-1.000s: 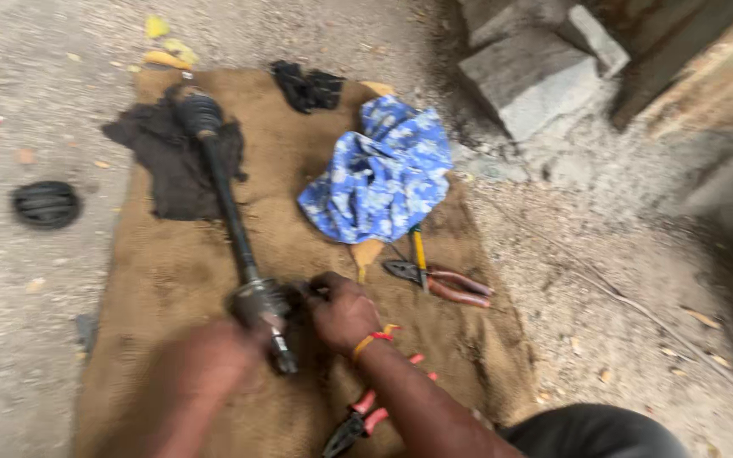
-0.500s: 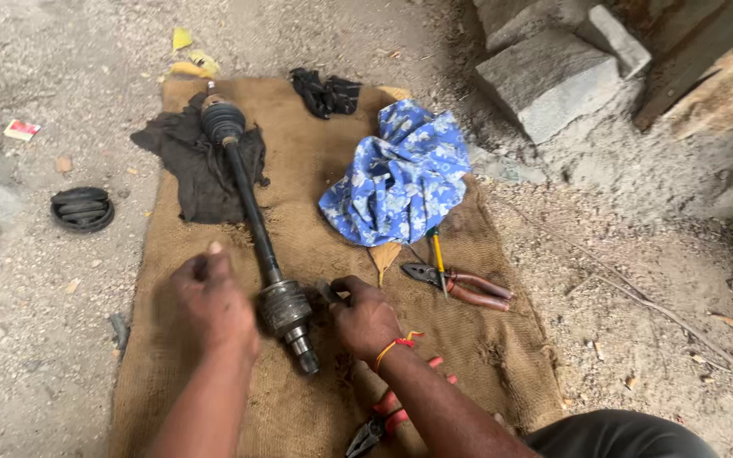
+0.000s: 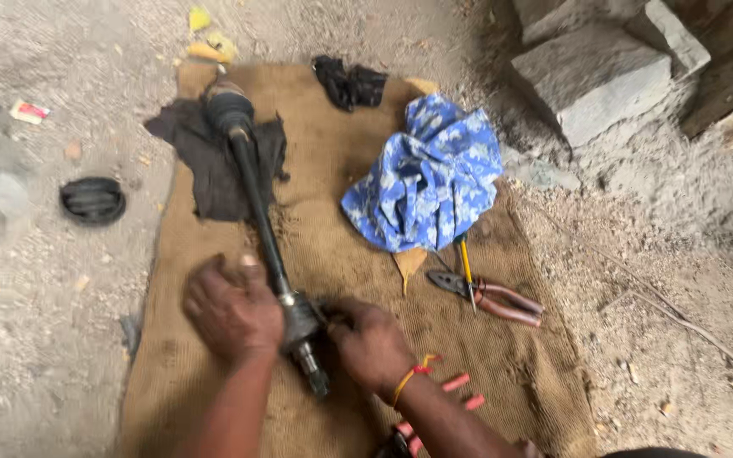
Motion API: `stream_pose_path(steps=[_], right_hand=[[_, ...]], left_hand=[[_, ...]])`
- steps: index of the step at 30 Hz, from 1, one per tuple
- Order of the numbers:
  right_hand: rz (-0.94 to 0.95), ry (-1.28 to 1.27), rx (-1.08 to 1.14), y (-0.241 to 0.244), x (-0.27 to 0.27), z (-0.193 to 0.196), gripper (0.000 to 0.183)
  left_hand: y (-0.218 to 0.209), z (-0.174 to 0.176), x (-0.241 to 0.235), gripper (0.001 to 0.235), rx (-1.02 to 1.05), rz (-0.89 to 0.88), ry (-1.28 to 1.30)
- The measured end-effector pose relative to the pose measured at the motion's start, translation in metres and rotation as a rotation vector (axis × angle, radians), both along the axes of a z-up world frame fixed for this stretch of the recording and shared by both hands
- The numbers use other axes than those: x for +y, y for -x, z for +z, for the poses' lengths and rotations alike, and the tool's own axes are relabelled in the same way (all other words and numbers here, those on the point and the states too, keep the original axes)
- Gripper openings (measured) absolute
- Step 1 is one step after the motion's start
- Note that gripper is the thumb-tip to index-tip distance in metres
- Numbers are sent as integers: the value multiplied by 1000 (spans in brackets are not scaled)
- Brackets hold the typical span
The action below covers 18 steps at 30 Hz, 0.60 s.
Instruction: The person cleans a mechanical shaft with a cloth, then uses a metal file to scrape and smooth the surface of the shaft's joint area. They repeatedly rotate the shaft and file different sections while seated on the ground.
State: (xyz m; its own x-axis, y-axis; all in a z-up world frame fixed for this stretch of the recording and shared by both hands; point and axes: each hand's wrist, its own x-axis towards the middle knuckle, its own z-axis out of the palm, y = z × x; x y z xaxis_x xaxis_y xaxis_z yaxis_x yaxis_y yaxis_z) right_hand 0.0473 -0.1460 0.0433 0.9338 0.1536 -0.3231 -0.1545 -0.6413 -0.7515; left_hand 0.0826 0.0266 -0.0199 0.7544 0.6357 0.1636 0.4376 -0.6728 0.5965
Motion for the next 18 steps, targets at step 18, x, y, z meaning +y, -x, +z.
stream_pose_path(steps=[18], right_hand=[[23,42,380,15,18,-3,48]], left_hand=[[14,6,8,52,98,5,133]])
